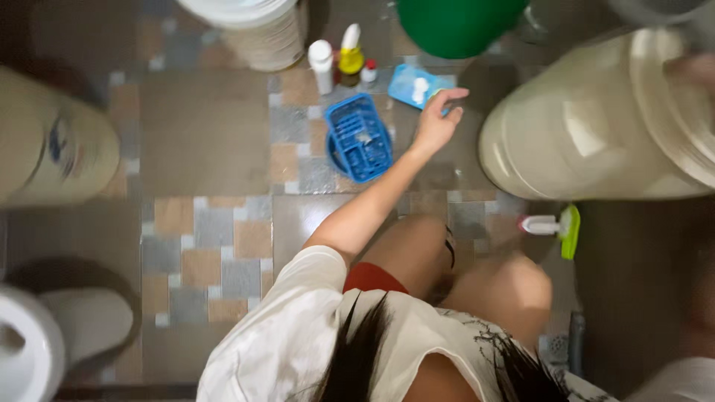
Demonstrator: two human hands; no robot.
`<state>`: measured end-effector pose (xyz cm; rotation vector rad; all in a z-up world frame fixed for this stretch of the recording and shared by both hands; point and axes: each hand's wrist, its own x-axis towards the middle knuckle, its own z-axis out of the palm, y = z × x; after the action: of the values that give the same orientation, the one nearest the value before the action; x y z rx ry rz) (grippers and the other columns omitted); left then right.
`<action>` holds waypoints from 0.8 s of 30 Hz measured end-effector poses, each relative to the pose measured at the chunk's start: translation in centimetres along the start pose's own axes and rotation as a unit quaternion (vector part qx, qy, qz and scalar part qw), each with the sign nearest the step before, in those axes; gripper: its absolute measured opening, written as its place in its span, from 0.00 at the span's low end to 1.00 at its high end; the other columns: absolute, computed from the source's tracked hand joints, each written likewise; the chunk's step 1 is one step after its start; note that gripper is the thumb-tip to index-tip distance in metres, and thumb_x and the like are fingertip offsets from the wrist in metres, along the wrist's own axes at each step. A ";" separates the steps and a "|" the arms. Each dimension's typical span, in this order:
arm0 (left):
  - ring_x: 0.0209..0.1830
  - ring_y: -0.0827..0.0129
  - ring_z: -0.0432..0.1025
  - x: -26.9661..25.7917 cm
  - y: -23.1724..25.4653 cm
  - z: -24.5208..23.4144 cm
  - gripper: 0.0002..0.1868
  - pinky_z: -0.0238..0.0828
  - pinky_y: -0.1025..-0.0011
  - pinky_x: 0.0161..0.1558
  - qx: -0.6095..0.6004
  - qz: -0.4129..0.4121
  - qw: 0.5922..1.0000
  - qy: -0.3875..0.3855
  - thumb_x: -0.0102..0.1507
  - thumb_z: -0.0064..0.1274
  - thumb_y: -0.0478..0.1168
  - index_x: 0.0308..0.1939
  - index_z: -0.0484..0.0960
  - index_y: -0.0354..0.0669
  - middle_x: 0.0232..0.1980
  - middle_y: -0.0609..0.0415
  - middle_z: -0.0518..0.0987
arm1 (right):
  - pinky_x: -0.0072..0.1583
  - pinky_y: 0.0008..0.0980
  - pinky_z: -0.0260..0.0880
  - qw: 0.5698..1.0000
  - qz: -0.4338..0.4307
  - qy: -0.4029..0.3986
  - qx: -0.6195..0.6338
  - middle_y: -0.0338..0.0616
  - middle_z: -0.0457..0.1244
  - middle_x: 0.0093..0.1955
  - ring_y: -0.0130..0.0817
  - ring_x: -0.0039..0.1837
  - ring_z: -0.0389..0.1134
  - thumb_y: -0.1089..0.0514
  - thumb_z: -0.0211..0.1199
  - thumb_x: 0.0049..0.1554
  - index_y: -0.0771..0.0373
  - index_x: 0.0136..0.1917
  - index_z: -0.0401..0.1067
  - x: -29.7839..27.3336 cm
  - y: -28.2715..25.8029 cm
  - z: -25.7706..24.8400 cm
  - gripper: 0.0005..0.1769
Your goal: The person attaches a yellow handle to a blue plastic caddy, then washes the caddy and a small white bottle in a blue basin using water from a larger bucket. The person places the cleaned items into the caddy.
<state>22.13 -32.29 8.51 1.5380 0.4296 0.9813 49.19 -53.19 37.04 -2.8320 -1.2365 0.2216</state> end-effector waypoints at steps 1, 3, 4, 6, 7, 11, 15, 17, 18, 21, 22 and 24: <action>0.63 0.59 0.73 -0.4 -2.0 -1.1 0.19 0.70 0.64 0.66 -0.035 -0.031 0.999 0.019 0.63 0.53 0.29 0.58 0.79 0.44 0.60 0.52 0.80 | 0.60 0.44 0.69 0.999 -0.021 0.000 0.032 0.55 0.67 0.63 0.44 0.60 0.69 0.52 0.76 0.51 0.67 0.72 0.70 0.4 -2.1 1.7 0.39; 0.58 0.58 0.76 -1.4 -5.3 -3.6 0.20 0.72 0.65 0.63 -0.106 -0.089 0.989 0.055 0.64 0.52 0.28 0.60 0.79 0.45 0.58 0.51 0.82 | 0.59 0.43 0.69 0.988 -0.073 0.001 0.139 0.54 0.67 0.64 0.43 0.60 0.68 0.53 0.76 0.52 0.68 0.72 0.69 0.7 -7.4 6.7 0.38; 0.60 0.58 0.75 -1.9 -6.2 -4.8 0.20 0.70 0.64 0.64 -0.124 -0.124 0.981 0.077 0.64 0.50 0.28 0.60 0.79 0.45 0.59 0.50 0.82 | 0.59 0.43 0.68 0.976 -0.098 0.006 0.195 0.54 0.66 0.64 0.42 0.60 0.68 0.53 0.76 0.52 0.68 0.72 0.69 0.9 -10.4 9.1 0.38; 0.64 0.57 0.74 -3.5 -7.1 -7.8 0.20 0.67 0.63 0.67 -0.162 -0.191 0.961 0.120 0.64 0.47 0.29 0.59 0.80 0.43 0.60 0.49 0.81 | 0.55 0.37 0.71 0.926 -0.171 0.073 0.328 0.50 0.66 0.61 0.36 0.55 0.69 0.53 0.79 0.50 0.70 0.67 0.68 1.2 -16.9 14.9 0.37; 0.63 0.58 0.71 -3.9 -7.3 -8.9 0.18 0.63 0.57 0.66 -0.226 -0.319 0.907 0.153 0.66 0.45 0.33 0.60 0.77 0.46 0.59 0.51 0.79 | 0.53 0.35 0.70 0.913 -0.186 0.028 0.362 0.46 0.69 0.51 0.32 0.50 0.68 0.56 0.72 0.51 0.65 0.60 0.74 1.5 -20.0 17.7 0.24; 0.59 0.54 0.68 -4.8 -7.5 -10.9 0.13 0.57 0.44 0.64 -0.386 -0.563 0.689 0.242 0.72 0.39 0.44 0.59 0.71 0.49 0.55 0.51 0.74 | 0.50 0.34 0.68 0.834 -0.303 0.154 0.434 0.46 0.67 0.46 0.32 0.48 0.65 0.64 0.72 0.46 0.69 0.53 0.72 2.6 -31.5 26.9 0.21; 0.51 0.53 0.74 -1.9 -10.1 -11.7 0.16 0.69 0.49 0.57 -0.589 -0.352 0.697 0.207 0.72 0.37 0.46 0.56 0.75 0.43 0.52 0.46 0.79 | 0.46 0.35 0.68 0.806 -0.176 0.074 0.560 0.46 0.65 0.39 0.33 0.42 0.63 0.62 0.66 0.48 0.66 0.47 0.69 2.8 -37.9 31.4 0.13; 0.47 0.53 0.77 -0.1 -11.9 -12.9 0.18 0.75 0.51 0.53 -0.644 -0.264 0.695 0.180 0.72 0.36 0.47 0.54 0.76 0.40 0.50 0.44 0.81 | 0.46 0.36 0.69 0.804 -0.181 0.108 0.556 0.45 0.66 0.38 0.34 0.41 0.65 0.63 0.67 0.48 0.67 0.46 0.69 3.7 -39.5 32.4 0.13; 0.47 0.52 0.78 0.6 -12.7 -13.3 0.19 0.75 0.52 0.51 -0.661 -0.226 0.698 0.161 0.73 0.36 0.49 0.55 0.77 0.40 0.50 0.43 0.82 | 0.47 0.36 0.70 0.799 -0.193 0.127 0.555 0.44 0.67 0.39 0.34 0.41 0.66 0.63 0.68 0.48 0.67 0.47 0.69 4.1 -39.8 32.8 0.14; 0.51 0.51 0.77 2.4 -14.2 -14.5 0.20 0.75 0.54 0.57 -0.681 -0.247 0.668 0.173 0.76 0.35 0.47 0.57 0.75 0.34 0.53 0.39 0.80 | 0.48 0.35 0.72 0.756 -0.237 0.157 0.590 0.44 0.69 0.43 0.32 0.43 0.69 0.65 0.66 0.47 0.68 0.52 0.70 5.2 -40.6 33.5 0.18; 0.49 0.51 0.77 2.7 -14.6 -14.8 0.21 0.75 0.53 0.55 -0.670 -0.234 0.685 0.164 0.74 0.35 0.48 0.56 0.77 0.36 0.52 0.41 0.81 | 0.48 0.35 0.73 0.736 -0.252 0.163 0.607 0.45 0.69 0.45 0.32 0.44 0.70 0.65 0.66 0.47 0.69 0.54 0.70 5.6 -41.0 33.5 0.20; 0.47 0.50 0.77 3.1 -15.2 -15.2 0.22 0.74 0.51 0.51 -0.647 -0.210 0.718 0.148 0.70 0.34 0.51 0.53 0.79 0.42 0.51 0.43 0.81 | 0.41 0.33 0.73 0.754 -0.199 0.069 0.622 0.44 0.68 0.41 0.30 0.38 0.70 0.63 0.67 0.48 0.67 0.51 0.69 6.2 -41.4 33.3 0.16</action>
<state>16.01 -16.95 -5.54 -0.0202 0.1772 0.8153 18.35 -21.11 7.45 -1.3789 -1.0009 0.5376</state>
